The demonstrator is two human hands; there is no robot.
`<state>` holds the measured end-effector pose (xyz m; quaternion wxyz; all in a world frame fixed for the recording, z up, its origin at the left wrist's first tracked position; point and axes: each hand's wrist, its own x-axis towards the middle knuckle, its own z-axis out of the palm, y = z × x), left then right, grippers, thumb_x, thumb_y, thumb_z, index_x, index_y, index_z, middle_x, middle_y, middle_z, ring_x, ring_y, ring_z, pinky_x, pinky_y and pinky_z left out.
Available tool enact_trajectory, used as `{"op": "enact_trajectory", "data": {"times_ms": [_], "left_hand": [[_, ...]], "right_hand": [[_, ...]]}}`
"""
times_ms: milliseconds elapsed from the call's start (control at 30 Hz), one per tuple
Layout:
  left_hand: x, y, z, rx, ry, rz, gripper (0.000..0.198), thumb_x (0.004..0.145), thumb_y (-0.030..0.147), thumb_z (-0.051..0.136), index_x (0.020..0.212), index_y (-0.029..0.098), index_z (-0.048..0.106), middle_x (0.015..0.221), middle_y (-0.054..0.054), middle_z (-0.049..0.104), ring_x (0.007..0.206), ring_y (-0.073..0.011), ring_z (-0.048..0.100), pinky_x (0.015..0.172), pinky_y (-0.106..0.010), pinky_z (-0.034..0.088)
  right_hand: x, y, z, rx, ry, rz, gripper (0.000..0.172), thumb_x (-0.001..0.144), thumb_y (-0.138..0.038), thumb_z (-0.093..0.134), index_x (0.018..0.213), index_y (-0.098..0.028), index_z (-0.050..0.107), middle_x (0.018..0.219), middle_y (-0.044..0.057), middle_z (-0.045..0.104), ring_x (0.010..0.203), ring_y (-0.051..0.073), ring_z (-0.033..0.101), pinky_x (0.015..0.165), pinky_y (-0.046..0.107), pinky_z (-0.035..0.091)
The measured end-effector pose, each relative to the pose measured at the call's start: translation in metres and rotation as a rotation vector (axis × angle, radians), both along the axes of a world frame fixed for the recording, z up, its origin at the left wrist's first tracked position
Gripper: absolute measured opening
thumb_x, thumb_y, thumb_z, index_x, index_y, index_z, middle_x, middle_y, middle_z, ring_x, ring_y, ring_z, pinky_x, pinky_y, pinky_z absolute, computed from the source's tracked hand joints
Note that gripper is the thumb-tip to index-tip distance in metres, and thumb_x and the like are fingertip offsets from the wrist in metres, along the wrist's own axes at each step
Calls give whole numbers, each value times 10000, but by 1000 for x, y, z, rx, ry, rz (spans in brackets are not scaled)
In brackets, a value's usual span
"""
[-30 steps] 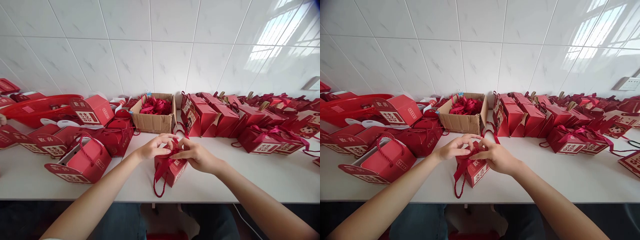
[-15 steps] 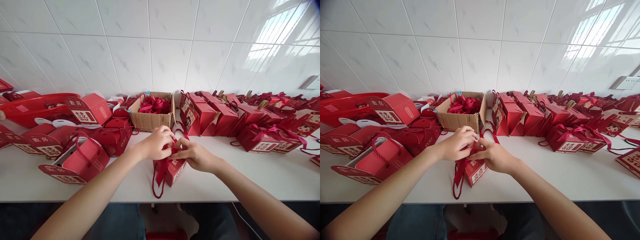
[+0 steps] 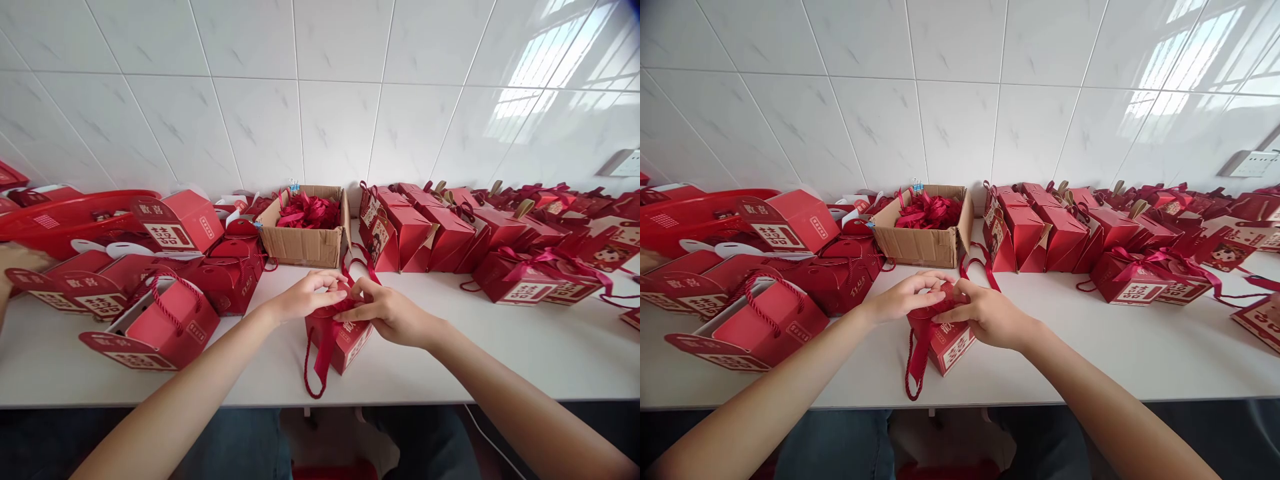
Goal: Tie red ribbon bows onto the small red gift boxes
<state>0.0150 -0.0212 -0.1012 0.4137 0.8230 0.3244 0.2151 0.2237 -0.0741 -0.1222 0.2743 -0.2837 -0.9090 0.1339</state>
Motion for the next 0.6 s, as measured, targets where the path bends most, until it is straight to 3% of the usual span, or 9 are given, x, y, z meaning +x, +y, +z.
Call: {"op": "enact_trajectory", "data": {"times_ms": [100,167,333,467,600], "left_hand": [[1,-2,-1,237,88,108,351,817,433,534,571,185,499,1205,-70,591,1241,-295,386,1064,-485,259],[1,-4,-1,334,99,145,336,806,415,559,568,187,491,1202,-70,598,1252,-295,364,1073,-505,245],[-1,-5,-1,64,-52,46,255,734,342,645,622,200,466,1176,-75,636,1118,-262,530,994,-434,387],[-5,-4,-3,50,-16,50,308,735,383,655,576,193,471,1258,-77,593,1222,-292,462,1047,-464,322],[-6,-1,-6,25,0,26,315,760,427,621,582,195,504,1283,-81,556,1244,-293,444,1039,-443,336]], "right_hand": [[0,-1,0,-5,-21,-12,568,749,70,404,1091,-272,702,960,71,489,733,128,497,629,259,449],[0,-1,0,-3,-23,-12,566,746,71,403,1083,-268,707,955,74,490,728,129,493,627,262,447],[1,0,-2,5,12,9,571,736,66,410,1097,-269,700,950,75,485,760,142,496,653,274,458],[1,0,-2,20,16,7,582,733,64,407,1110,-273,696,919,67,471,738,139,479,634,271,447],[0,-1,-2,27,-6,11,606,718,71,411,1129,-278,687,925,66,463,736,137,470,620,262,436]]}}
